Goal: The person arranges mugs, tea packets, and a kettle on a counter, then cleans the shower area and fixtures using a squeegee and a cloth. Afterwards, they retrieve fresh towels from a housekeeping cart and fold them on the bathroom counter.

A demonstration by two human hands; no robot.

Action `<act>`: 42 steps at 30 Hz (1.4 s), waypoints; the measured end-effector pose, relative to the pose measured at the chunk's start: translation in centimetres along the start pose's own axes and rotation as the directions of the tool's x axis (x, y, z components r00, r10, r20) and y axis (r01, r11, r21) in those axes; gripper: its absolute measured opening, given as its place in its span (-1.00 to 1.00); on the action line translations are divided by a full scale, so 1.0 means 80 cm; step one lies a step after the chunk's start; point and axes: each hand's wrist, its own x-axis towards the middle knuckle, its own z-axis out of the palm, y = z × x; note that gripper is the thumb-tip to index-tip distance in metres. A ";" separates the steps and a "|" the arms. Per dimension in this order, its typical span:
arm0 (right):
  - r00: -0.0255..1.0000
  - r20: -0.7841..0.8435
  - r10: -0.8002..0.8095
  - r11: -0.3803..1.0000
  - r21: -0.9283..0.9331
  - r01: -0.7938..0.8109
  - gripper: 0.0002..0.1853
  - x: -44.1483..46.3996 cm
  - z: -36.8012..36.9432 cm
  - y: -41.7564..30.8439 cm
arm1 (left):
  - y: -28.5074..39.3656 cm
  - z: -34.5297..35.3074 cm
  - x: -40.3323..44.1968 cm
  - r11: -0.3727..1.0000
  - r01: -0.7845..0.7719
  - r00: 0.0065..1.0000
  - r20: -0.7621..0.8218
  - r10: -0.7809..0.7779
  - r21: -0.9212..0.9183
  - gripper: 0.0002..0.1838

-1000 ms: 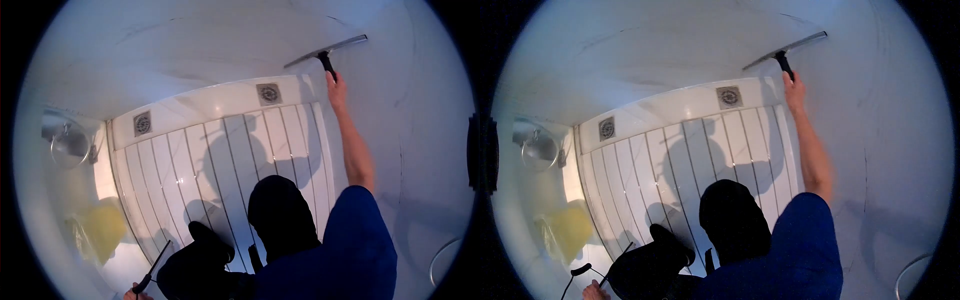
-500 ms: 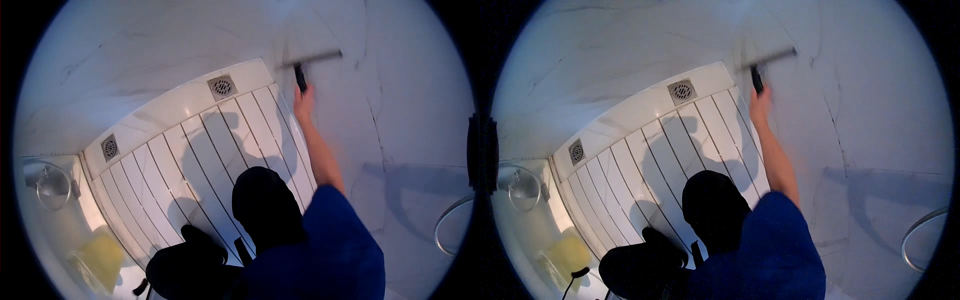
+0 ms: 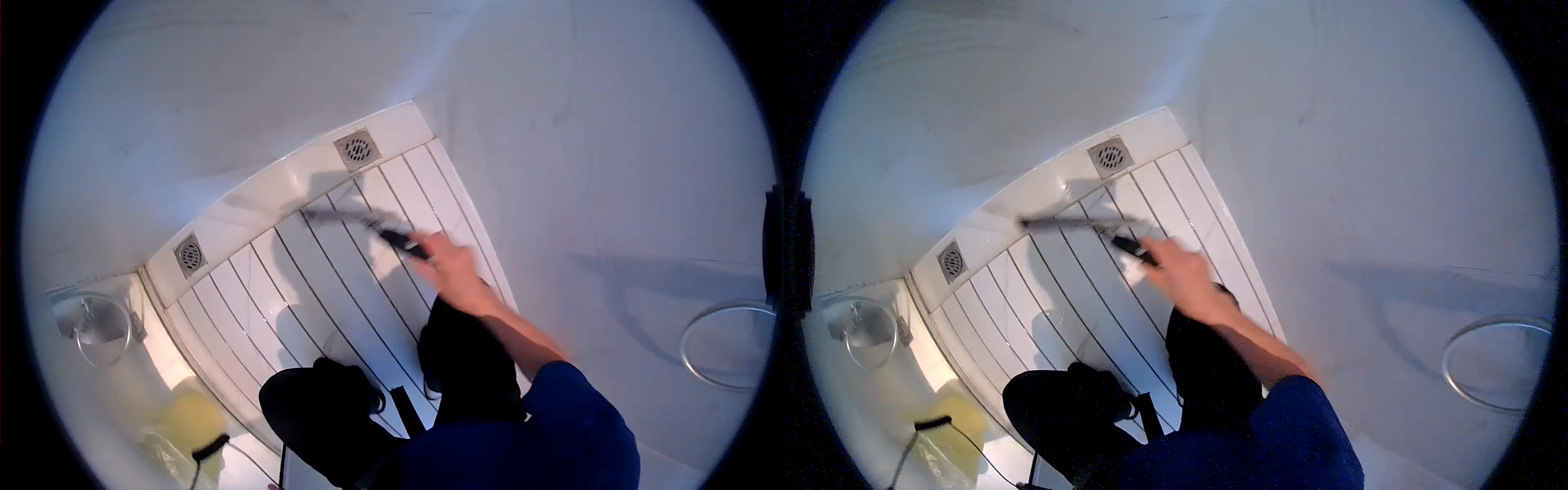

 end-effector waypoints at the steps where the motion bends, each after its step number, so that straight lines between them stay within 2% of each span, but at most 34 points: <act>1: 0.998 0.057 -0.022 1.000 -0.020 0.023 -0.56 0.001 0.003 -0.017 | 0.000 0.006 0.002 1.000 -0.021 0.999 -0.032 0.021 -0.019 -0.51; 2: 0.993 0.111 -0.046 0.998 -0.032 0.049 -0.57 0.002 0.006 -0.033 | 0.000 0.013 0.004 0.998 -0.051 0.996 -0.073 0.048 -0.042 -0.51; 5: 1.000 -0.007 0.013 0.991 -0.132 -0.014 -0.56 -0.011 0.008 -0.062 | -0.006 0.038 0.004 0.980 -0.182 0.957 -0.243 0.157 -0.082 -0.52; 6: 0.997 0.015 0.073 0.977 -0.201 -0.068 -0.57 -0.020 0.013 -0.062 | -0.006 0.040 0.003 0.968 -0.237 0.933 -0.299 0.201 -0.088 -0.53; 7: 0.992 0.017 0.125 0.953 -0.282 -0.115 -0.57 -0.037 0.022 -0.060 | -0.001 0.026 0.001 0.970 -0.240 0.925 -0.314 0.215 -0.045 -0.59; 8: 0.994 -0.050 0.098 0.962 -0.253 -0.107 -0.61 -0.057 0.031 -0.058 | 0.005 0.010 -0.001 0.970 -0.242 0.916 -0.330 0.228 -0.002 -0.65; 9: 0.992 -0.014 0.129 0.912 -0.391 -0.124 -0.63 -0.078 0.033 -0.064 | -0.015 0.072 0.043 0.909 -0.345 0.639 -0.651 0.410 0.234 -0.71; 10: 0.981 0.106 0.160 0.843 -0.531 -0.080 -0.64 -0.093 0.012 -0.081 | -0.031 0.122 0.080 0.860 -0.220 0.225 -0.833 0.505 0.461 -0.78; 11: 0.994 0.019 0.112 0.907 -0.411 -0.094 -0.65 -0.120 0.004 -0.078 | 0.001 0.055 0.032 0.910 -0.409 0.860 -0.362 0.359 -0.071 -0.77; 12: 0.983 0.051 0.178 0.895 -0.423 -0.141 -0.64 -0.136 -0.021 -0.088 | 0.028 0.024 0.016 0.900 -0.409 0.899 -0.238 0.368 -0.153 -0.76; 13: 0.969 -0.034 0.245 0.904 -0.352 -0.241 -0.60 -0.159 -0.053 -0.105 | 0.052 0.003 0.006 0.872 -0.453 0.885 -0.206 0.417 -0.184 -0.74; 14: 0.953 -0.017 0.301 0.900 -0.324 -0.290 -0.56 -0.180 -0.097 -0.124 | 0.076 -0.013 -0.010 0.838 -0.508 0.859 -0.197 0.474 -0.199 -0.72; 15: 0.917 0.069 0.394 0.851 -0.405 -0.335 -0.52 -0.206 -0.123 -0.129 | 0.099 -0.029 -0.024 0.796 -0.565 0.825 -0.184 0.534 -0.220 -0.71; 17: 0.867 0.081 0.491 0.818 -0.386 -0.427 -0.51 -0.270 -0.176 -0.139 | 0.134 -0.052 -0.055 0.710 -0.657 0.751 -0.140 0.645 -0.255 -0.66; 18: 0.760 0.190 0.622 0.769 -0.329 -0.547 -0.50 -0.280 -0.235 -0.169 | 0.146 -0.063 -0.067 0.670 -0.689 0.715 -0.109 0.691 -0.274 -0.64; 19: 0.765 0.161 0.624 0.773 -0.269 -0.574 -0.50 -0.302 -0.273 -0.182 | 0.160 -0.076 -0.079 0.635 -0.715 0.679 -0.078 0.730 -0.293 -0.62; 20: 0.664 0.201 0.720 0.693 -0.258 -0.673 -0.54 -0.322 -0.307 -0.199 | 0.172 -0.083 -0.088 0.618 -0.725 0.657 -0.035 0.753 -0.304 -0.59; 21: 0.683 0.085 0.726 0.687 -0.125 -0.715 -0.59 -0.361 -0.309 -0.194 | 0.180 -0.085 -0.089 0.609 -0.733 0.639 0.003 0.770 -0.303 -0.57; 22: 0.545 0.129 0.828 0.559 -0.143 -0.816 -0.64 -0.380 -0.340 -0.212 | 0.186 -0.087 -0.082 0.611 -0.741 0.627 0.039 0.778 -0.279 -0.54; 24: 0.467 0.005 0.884 0.465 -0.117 -0.878 -0.65 -0.448 -0.362 -0.240 | 0.205 -0.097 -0.056 0.677 -0.717 0.673 0.086 0.734 -0.168 -0.49; 25: 0.416 -0.011 0.909 0.414 -0.078 -0.907 -0.64 -0.485 -0.373 -0.256 | 0.194 -0.127 -0.056 0.599 -0.796 0.590 0.111 0.800 -0.087 -0.36; 26: 0.377 -0.110 0.920 0.380 0.003 -0.925 -0.63 -0.533 -0.356 -0.255 | 0.181 -0.209 -0.096 0.505 -0.863 0.499 0.136 0.856 -0.013 -0.23; 27: 0.260 -0.121 0.958 0.270 0.072 -0.960 -0.66 -0.551 -0.372 -0.284 | 0.177 -0.250 -0.119 0.465 -0.885 0.463 0.117 0.879 0.006 -0.31; 28: 0.223 -0.175 0.959 0.239 0.076 -0.968 -0.68 -0.570 -0.380 -0.304 | 0.172 -0.292 -0.142 0.425 -0.905 0.425 0.099 0.900 0.027 -0.38; 30: 0.151 -0.267 0.952 0.206 0.194 -0.959 -0.69 -0.619 -0.374 -0.322 | 0.182 -0.339 -0.171 0.413 -0.906 0.408 -0.073 0.910 0.095 -0.49; 31: 0.158 -0.321 0.934 0.244 0.248 -0.938 -0.69 -0.642 -0.369 -0.326 | 0.188 -0.348 -0.182 0.410 -0.906 0.422 -0.230 0.877 -0.103 -0.55; 32: 0.136 -0.388 0.912 0.272 0.319 -0.908 -0.69 -0.665 -0.356 -0.305 | 0.217 -0.351 -0.186 0.323 -0.945 0.317 -0.352 0.881 -0.043 -0.60; 34: 0.009 -0.319 0.948 0.150 0.420 -0.895 -0.70 -0.685 -0.360 -0.321 | 0.260 -0.342 -0.163 0.262 -0.965 0.221 -0.431 0.875 0.036 -0.67; 36: -0.180 -0.371 0.911 0.065 0.561 -0.825 -0.69 -0.718 -0.327 -0.319 | 0.317 -0.336 -0.175 0.298 -0.935 0.338 -0.225 0.914 -0.193 -0.74; 38: -0.307 -0.412 0.858 0.022 0.626 -0.779 -0.69 -0.769 -0.287 -0.317 | 0.399 -0.296 -0.177 0.137 -0.991 0.129 -0.256 0.958 0.014 -0.76; 39: -0.427 -0.349 0.834 -0.077 0.694 -0.716 -0.69 -0.787 -0.276 -0.342 | 0.423 -0.272 -0.197 0.042 -0.996 0.029 -0.172 0.985 0.072 -0.76; 41: -0.577 -0.189 0.795 -0.222 0.795 -0.565 -0.67 -0.856 -0.266 -0.366 | 0.470 -0.233 -0.277 -0.150 -0.977 -0.152 -0.004 0.988 0.152 -0.76; 42: -0.678 -0.148 0.720 -0.244 0.860 -0.448 -0.67 -0.891 -0.257 -0.382 | 0.500 -0.200 -0.319 -0.251 -0.942 -0.238 0.085 0.967 0.221 -0.75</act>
